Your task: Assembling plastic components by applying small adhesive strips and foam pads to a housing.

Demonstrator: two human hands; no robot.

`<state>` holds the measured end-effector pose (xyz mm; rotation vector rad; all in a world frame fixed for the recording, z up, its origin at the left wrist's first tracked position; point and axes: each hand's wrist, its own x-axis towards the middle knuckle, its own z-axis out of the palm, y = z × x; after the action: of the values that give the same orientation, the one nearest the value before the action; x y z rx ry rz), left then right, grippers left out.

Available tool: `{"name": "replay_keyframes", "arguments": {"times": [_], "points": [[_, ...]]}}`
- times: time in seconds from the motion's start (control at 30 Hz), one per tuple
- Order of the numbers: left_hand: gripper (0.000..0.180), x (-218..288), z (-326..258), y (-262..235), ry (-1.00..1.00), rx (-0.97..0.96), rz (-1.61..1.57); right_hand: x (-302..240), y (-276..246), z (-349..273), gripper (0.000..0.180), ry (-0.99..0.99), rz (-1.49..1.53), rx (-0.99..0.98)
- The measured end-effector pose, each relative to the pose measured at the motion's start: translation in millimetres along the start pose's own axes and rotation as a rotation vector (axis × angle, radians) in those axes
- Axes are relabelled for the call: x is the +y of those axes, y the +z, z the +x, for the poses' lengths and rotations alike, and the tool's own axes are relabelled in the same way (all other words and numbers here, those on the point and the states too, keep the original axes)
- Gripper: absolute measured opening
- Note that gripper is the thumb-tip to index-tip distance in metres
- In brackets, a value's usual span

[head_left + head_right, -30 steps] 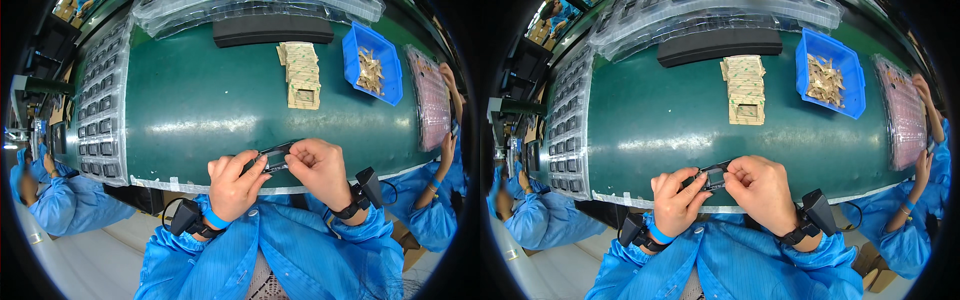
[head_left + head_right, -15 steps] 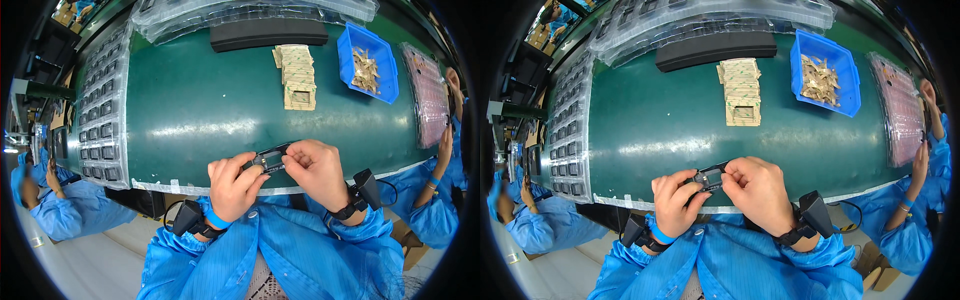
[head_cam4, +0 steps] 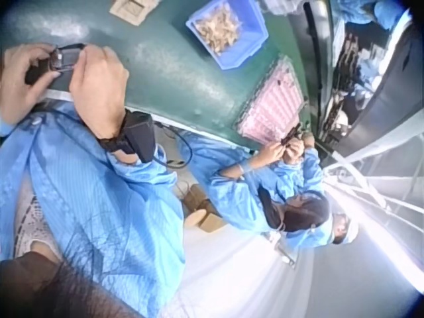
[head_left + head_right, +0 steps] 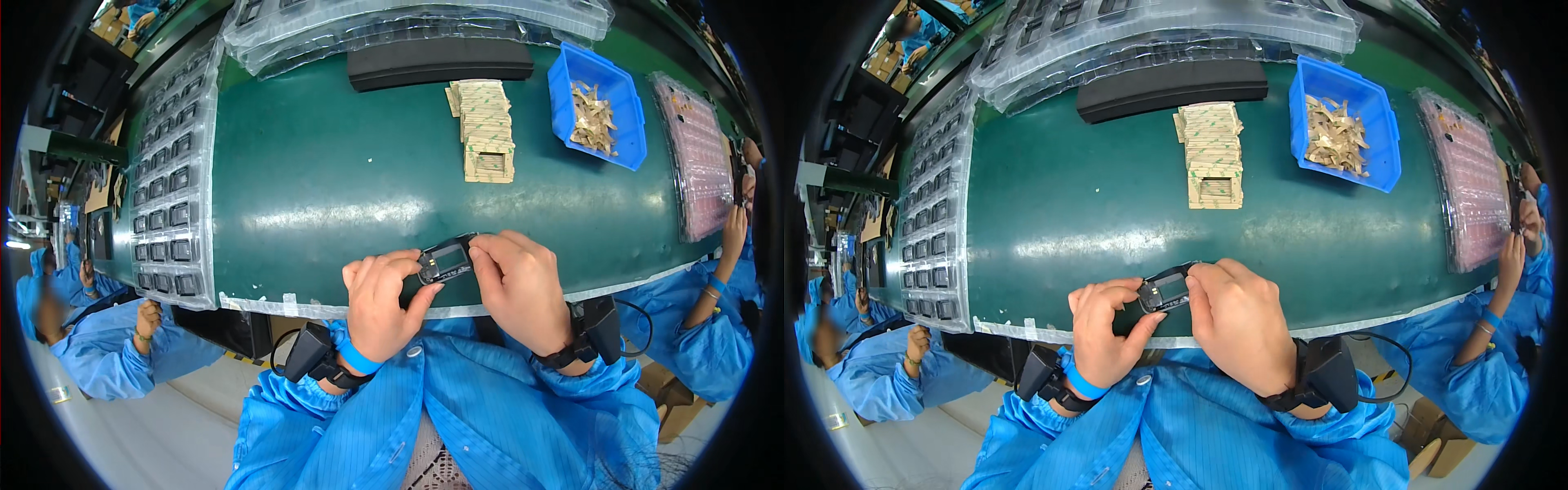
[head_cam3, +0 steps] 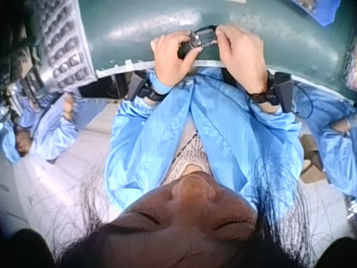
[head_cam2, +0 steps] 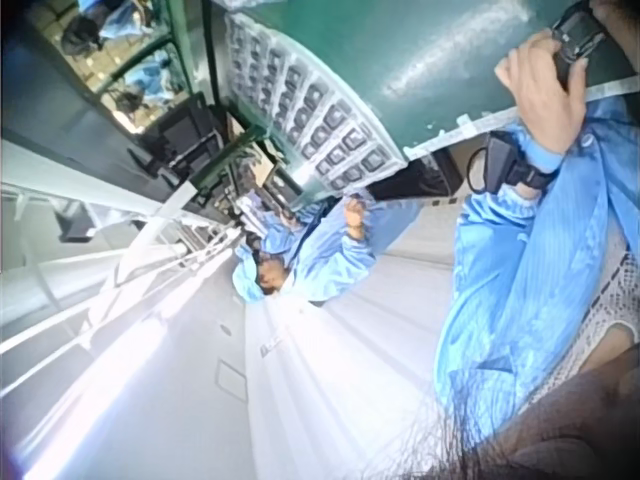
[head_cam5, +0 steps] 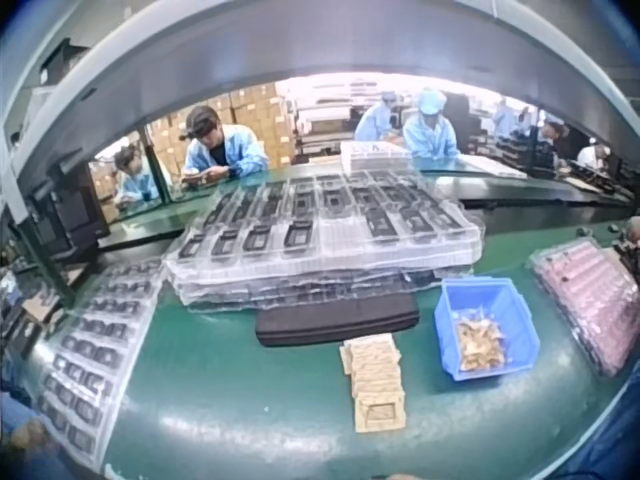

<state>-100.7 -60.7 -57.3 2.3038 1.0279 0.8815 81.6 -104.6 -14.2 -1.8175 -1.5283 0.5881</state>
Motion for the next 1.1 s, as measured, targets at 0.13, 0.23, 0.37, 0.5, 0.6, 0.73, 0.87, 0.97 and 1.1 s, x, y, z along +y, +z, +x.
{"name": "replay_keyframes", "arguments": {"times": [0.13, 0.23, 0.37, 0.5, 0.6, 0.73, 0.87, 0.97, 1.1], "points": [[0.042, 5, -1, 3, -0.055, 0.014, -0.003, -5, -1, 1, 0.014, 0.026, 0.046, 0.048], [0.044, 10, 1, 3, -0.091, 0.009, 0.052, 0, -3, 0, 0.016, 0.125, 0.212, 0.023], [0.047, 15, 2, 9, -0.085, 0.036, 0.09, 6, -4, 3, 0.016, 0.171, 0.285, 0.054], [0.046, 22, 4, 8, -0.136, -0.013, 0.113, 25, -5, 7, 0.018, 0.27, 0.44, 0.072], [0.044, 27, 9, 2, -0.151, -0.102, 0.031, 32, -5, 10, 0.019, 0.3, 0.484, -0.018], [0.023, 9, 28, 1, -0.184, -0.117, -0.104, 34, -4, 14, 0.019, 0.339, 0.543, -0.067], [0.026, -6, 49, 4, -0.049, -0.122, -0.106, 33, -4, 17, 0.018, 0.34, 0.512, -0.09], [0.022, -7, 54, 7, -0.03, -0.15, -0.066, 33, -3, 18, 0.017, 0.33, 0.492, -0.094], [0.017, -5, 56, 9, -0.102, -0.159, -0.087, 29, -1, 21, 0.014, 0.332, 0.488, -0.085]]}}
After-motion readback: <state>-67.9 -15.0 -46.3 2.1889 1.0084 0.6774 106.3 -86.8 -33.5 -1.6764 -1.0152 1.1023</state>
